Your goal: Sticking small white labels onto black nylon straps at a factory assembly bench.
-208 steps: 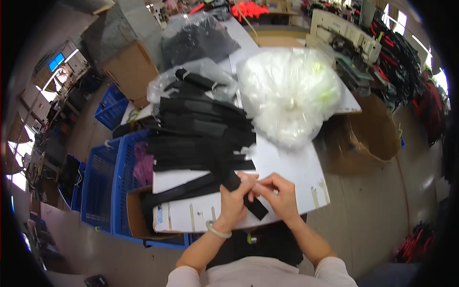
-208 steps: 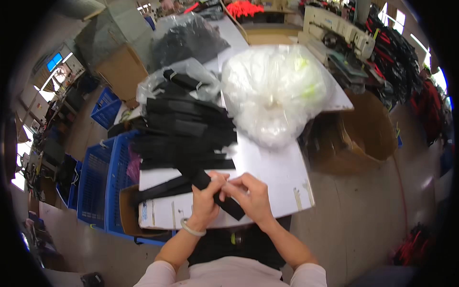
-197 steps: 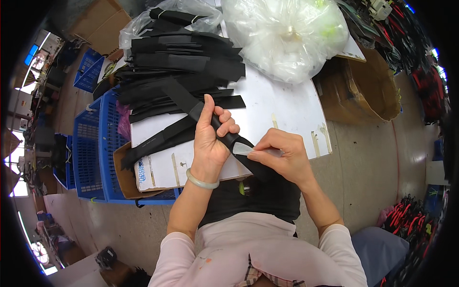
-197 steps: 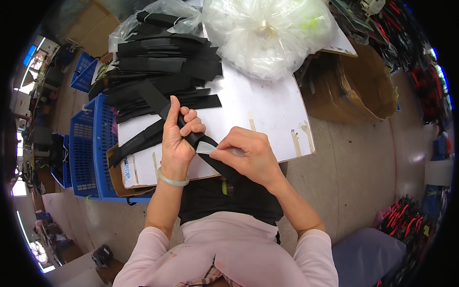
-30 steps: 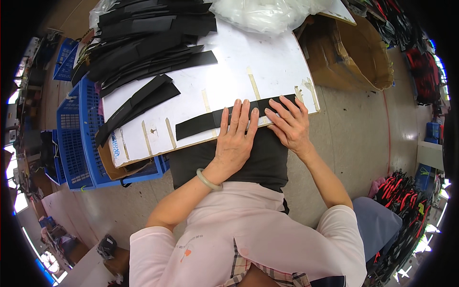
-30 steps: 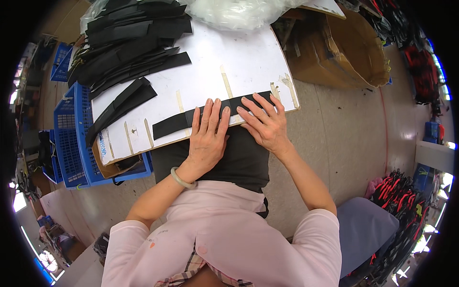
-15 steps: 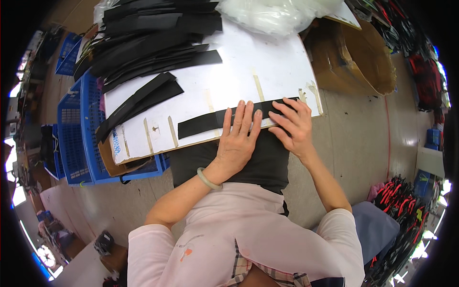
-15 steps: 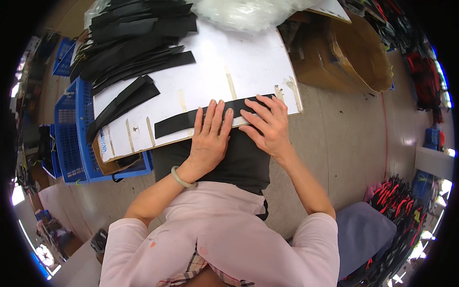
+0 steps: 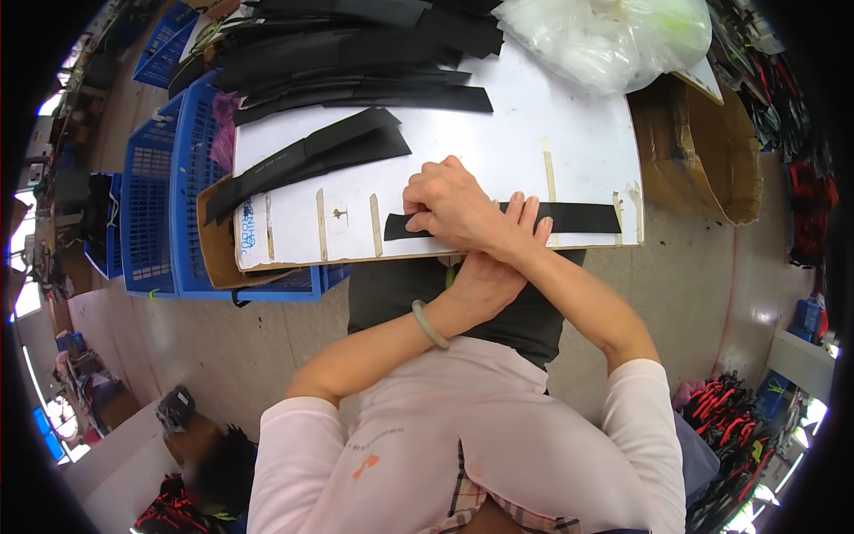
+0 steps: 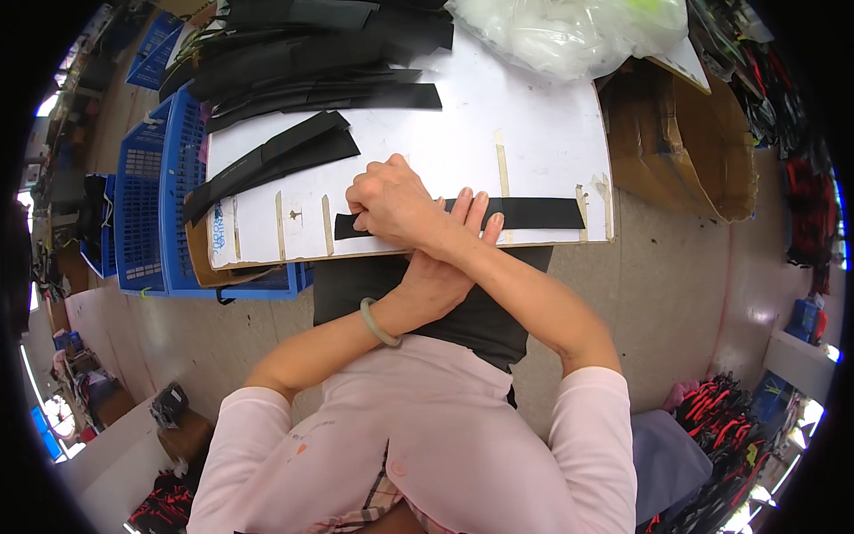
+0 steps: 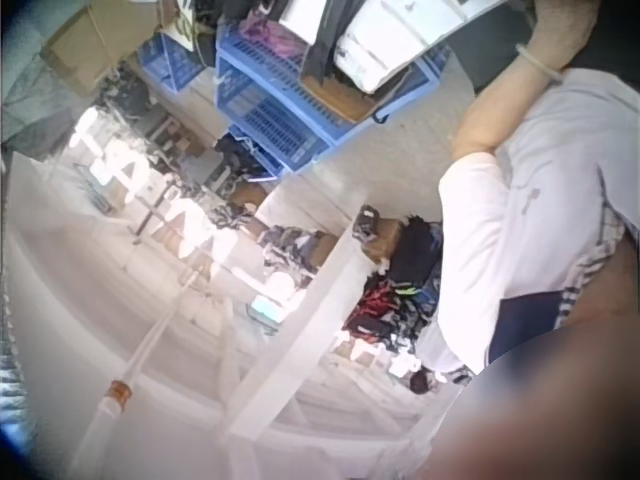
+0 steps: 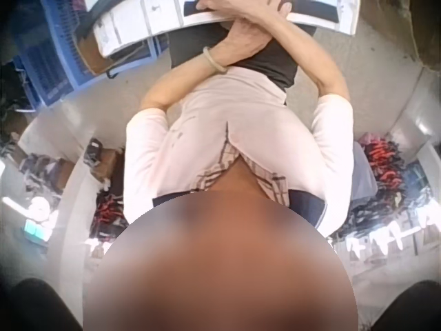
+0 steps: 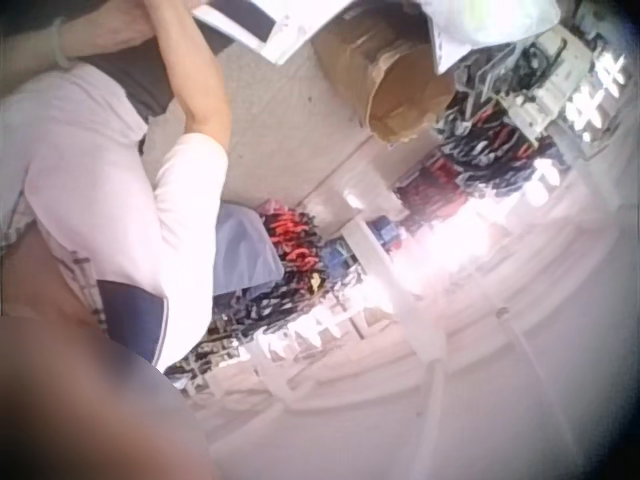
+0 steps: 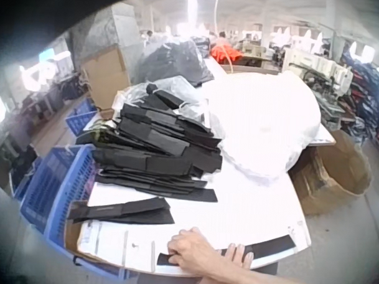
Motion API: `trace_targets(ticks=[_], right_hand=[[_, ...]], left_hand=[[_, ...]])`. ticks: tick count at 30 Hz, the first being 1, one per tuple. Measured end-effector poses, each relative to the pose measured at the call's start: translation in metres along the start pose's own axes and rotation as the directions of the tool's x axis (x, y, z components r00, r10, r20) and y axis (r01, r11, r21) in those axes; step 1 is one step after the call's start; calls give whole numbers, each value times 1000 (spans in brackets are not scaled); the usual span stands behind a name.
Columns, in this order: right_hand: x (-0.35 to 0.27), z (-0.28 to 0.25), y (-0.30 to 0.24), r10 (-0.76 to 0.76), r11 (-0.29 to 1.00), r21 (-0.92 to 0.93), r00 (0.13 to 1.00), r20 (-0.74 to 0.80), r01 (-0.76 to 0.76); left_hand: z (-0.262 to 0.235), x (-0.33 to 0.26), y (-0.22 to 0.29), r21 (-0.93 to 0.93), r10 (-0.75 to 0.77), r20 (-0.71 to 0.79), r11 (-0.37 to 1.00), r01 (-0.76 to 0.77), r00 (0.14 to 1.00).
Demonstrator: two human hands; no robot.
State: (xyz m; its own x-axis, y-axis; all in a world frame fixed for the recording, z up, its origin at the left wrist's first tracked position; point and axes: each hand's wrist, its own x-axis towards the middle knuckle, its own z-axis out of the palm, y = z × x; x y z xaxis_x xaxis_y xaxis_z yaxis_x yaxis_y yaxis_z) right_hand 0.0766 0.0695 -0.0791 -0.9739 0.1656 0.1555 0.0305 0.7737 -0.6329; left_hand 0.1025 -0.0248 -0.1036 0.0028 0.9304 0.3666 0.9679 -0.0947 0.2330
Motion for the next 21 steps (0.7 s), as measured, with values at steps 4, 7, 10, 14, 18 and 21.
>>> trace_targets(ticks=[4,7,10,14,18,21], right_hand=[[1,3,-1,41,992,119,997,-63,-33],[1,4,-1,71,989,134,994,-83,-59],[0,6,-1,91,988,133,992,-91,-78],[0,11,0,85,990,120,989,-119,-71],[1,12,-1,68,994,96,985,-157,-53],[2,9,0,86,994,75,983,-160,-75]], left_hand=[[1,1,-4,23,17,-27,1000,-16,999],[0,1,-4,11,26,-26,1000,-25,999],[2,0,-3,41,33,-33,999,-31,999],[2,-2,-3,102,48,-31,994,-44,998],[1,-1,-4,132,56,-15,990,-54,998],[-1,2,-3,136,65,-34,989,-59,997]])
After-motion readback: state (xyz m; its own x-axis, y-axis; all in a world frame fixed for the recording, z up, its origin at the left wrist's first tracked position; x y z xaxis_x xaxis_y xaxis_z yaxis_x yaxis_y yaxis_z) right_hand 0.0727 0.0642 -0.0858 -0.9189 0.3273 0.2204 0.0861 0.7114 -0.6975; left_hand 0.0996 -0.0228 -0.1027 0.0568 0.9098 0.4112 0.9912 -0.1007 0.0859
